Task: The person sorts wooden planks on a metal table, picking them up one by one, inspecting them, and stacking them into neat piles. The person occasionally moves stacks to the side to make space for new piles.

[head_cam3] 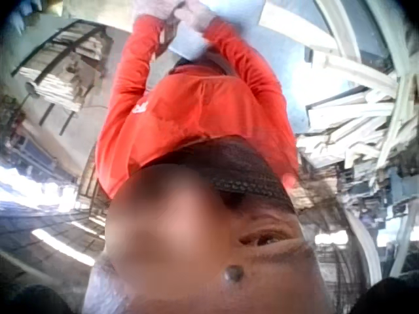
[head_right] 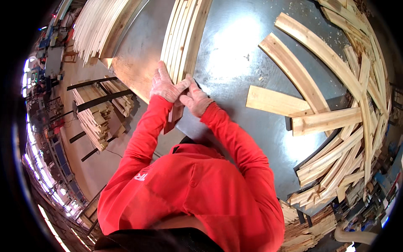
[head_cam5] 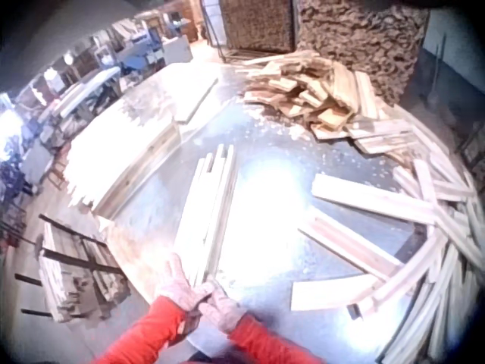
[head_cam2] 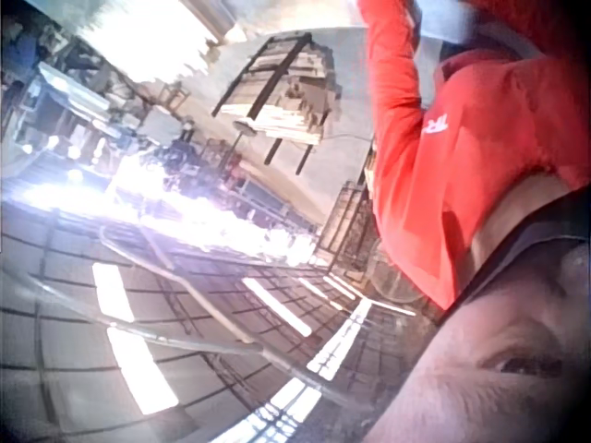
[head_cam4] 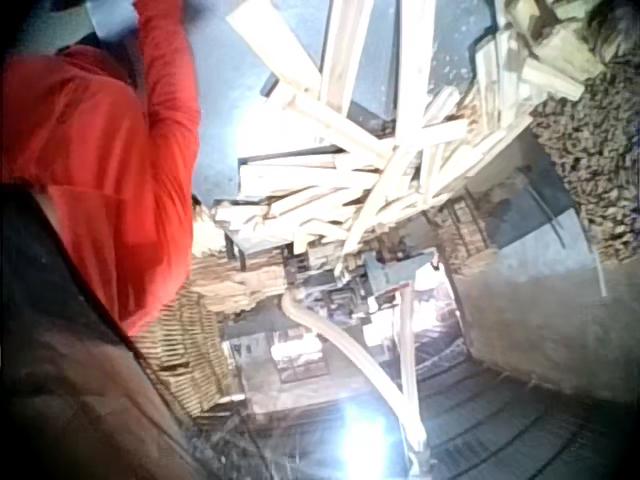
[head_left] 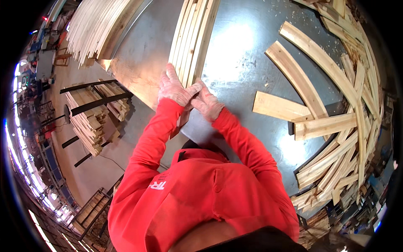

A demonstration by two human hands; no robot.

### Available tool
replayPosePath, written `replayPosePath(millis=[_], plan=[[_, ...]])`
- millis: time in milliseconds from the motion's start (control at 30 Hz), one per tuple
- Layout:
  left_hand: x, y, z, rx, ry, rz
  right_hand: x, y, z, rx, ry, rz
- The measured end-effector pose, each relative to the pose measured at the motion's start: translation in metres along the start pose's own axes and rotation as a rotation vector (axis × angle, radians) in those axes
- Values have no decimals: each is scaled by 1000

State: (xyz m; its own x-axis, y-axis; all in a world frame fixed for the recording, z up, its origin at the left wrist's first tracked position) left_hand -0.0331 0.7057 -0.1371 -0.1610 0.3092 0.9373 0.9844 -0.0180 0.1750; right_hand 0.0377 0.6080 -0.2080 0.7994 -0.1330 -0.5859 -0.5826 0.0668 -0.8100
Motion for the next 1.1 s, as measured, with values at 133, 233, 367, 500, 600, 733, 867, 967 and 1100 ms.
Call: replayPosePath(millis=[133, 233, 367, 500, 600, 733, 867, 967, 1100], plan=[[-9, -4, 2, 127, -28, 65, 88, -77, 24, -167, -187, -1334], [7, -16, 24, 96, 10, 24, 199, -201, 77, -113, 270, -1669], [55, -58, 94, 35, 129, 17, 331, -280, 85, -220, 324, -2129], [113, -128, 192, 2, 338, 84, 343, -297, 95, -419, 257, -2391], [140, -157, 261, 111, 217, 599, 335, -303, 98, -433, 202, -2447], [148, -179, 264, 334, 268, 949, 366, -317, 124, -309, 207, -2275], [123, -134, 262, 61, 533, 677, 340, -307, 154, -594, 117, -2234], [105, 41, 148, -744, 587, -75, 278, -298, 148, -260, 153, -2433], [54, 192, 19, -1153, 290, -66, 172, -236, 102, -188, -140, -2147]])
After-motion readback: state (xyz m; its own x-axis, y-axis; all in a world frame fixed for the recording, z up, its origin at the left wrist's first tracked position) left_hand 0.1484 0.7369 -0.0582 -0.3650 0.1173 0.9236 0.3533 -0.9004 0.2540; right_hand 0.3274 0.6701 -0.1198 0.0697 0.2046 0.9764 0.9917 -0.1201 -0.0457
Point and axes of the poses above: each hand's wrist, its own z-axis towards the middle knuckle, its own x-axis out of the back of the hand, y = z × x, the point moved 10 cm from there along z, towards the middle knuckle, and after that the axes turned 8 degrees about x, right-handed, at the moved point
